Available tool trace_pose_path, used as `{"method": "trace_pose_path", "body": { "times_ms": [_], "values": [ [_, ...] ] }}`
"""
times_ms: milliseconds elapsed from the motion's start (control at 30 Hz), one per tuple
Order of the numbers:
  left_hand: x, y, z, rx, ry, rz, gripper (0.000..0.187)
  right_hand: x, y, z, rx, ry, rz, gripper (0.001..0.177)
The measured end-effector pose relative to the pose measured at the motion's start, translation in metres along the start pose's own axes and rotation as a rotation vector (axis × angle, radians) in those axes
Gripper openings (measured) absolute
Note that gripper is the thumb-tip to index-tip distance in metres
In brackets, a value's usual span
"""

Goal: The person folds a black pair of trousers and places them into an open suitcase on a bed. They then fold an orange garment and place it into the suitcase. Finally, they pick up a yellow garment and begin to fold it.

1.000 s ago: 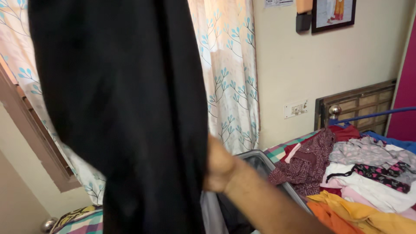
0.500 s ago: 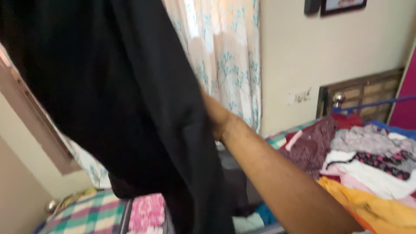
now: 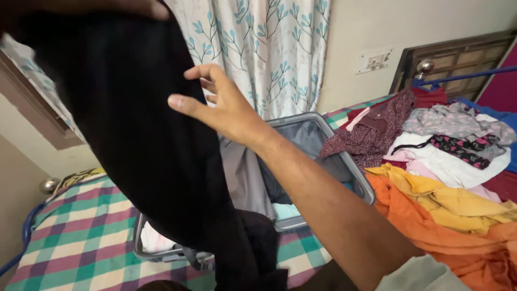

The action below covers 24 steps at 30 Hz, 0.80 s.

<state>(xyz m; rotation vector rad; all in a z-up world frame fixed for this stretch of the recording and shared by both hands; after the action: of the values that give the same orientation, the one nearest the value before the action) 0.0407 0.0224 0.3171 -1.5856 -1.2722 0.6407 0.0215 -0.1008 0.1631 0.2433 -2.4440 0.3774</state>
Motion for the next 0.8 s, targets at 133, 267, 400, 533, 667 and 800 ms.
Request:
{"method": "trace_pose_path", "body": {
  "times_ms": [133,267,400,533,667,800],
  "values": [
    [-0.005,0.023,0.012,0.064,-0.015,-0.115,0.073,-0.024,0.012,0.003,-0.023,0.234,-0.151,0.072],
    [-0.006,0.033,0.02,0.0,-0.052,-0.091,0.086,-0.024,0.018,0.012,-0.038,0.206,-0.265,0.073],
    [0.01,0.038,0.016,0.013,-0.101,0.036,0.084,-0.023,0.028,0.017,0.145,0.184,-0.234,0.076],
    [0.018,0.024,0.009,-0.038,0.002,0.139,0.077,-0.043,0.024,0.029,0.173,0.321,-0.231,0.071],
    [0.018,0.014,0.013,-0.071,0.056,0.087,0.077,-0.061,0.046,0.054,0.336,0.453,-0.402,0.066],
    [0.026,0.013,0.02,-0.064,-0.067,-0.008,0.08,-0.063,0.06,0.063,0.431,0.385,-0.362,0.078]
  ]
}}
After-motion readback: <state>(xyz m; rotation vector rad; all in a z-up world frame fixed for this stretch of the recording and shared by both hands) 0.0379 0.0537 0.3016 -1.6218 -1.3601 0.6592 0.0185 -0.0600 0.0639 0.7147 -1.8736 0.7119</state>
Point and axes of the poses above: each hand's wrist, its own z-axis away from the middle knuckle, its own y-axis out of the palm, x = y × z, the point moved 10 cm from there along -z, towards the middle knuckle, and after that the axes turned 5 degrees about y, right-handed, at the moved point
